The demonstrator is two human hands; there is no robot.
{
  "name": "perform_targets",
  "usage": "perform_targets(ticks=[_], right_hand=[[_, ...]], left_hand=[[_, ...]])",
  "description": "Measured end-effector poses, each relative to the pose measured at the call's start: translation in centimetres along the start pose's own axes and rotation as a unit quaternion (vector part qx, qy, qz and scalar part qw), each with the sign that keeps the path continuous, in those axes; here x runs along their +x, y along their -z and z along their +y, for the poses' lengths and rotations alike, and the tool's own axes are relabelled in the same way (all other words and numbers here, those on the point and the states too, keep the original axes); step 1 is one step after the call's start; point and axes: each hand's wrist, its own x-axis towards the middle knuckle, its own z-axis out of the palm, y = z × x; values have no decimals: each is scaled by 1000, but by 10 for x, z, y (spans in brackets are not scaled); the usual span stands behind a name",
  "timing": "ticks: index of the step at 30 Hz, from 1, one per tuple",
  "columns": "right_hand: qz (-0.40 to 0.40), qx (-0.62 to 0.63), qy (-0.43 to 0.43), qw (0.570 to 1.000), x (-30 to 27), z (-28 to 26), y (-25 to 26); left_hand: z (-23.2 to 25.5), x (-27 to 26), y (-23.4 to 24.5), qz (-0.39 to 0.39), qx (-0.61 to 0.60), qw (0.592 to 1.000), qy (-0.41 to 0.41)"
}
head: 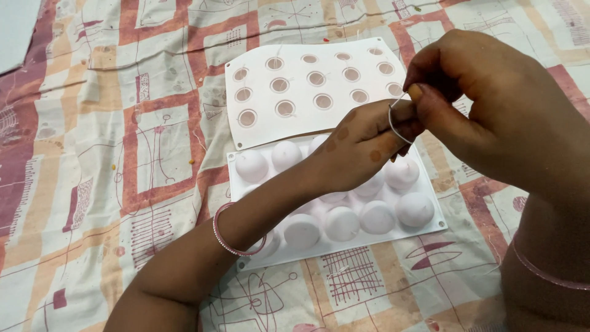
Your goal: The recorder is preparing wicks and placing them into a white silicone mold, possibly for candle making.
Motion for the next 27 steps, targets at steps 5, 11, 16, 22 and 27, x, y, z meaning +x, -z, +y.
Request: perform_targets(ticks=[5,11,16,22,27], right_hand=[[5,84,-42,996,-4,4,0],[-2,158,-63,985,-5,7,0],[-19,96,-7,995,2,4,5],[-16,51,34,998,8,4,0],[-5,86,24,996,5,9,-1]], left_hand=[[2,0,-2,-2,5,1000,-6],[1,2,-3,-2,-5,1000,3],[-5,3,0,11,15,1000,5],[1,7,12,6,82,997,11],[21,3,22,13,142,989,-48]])
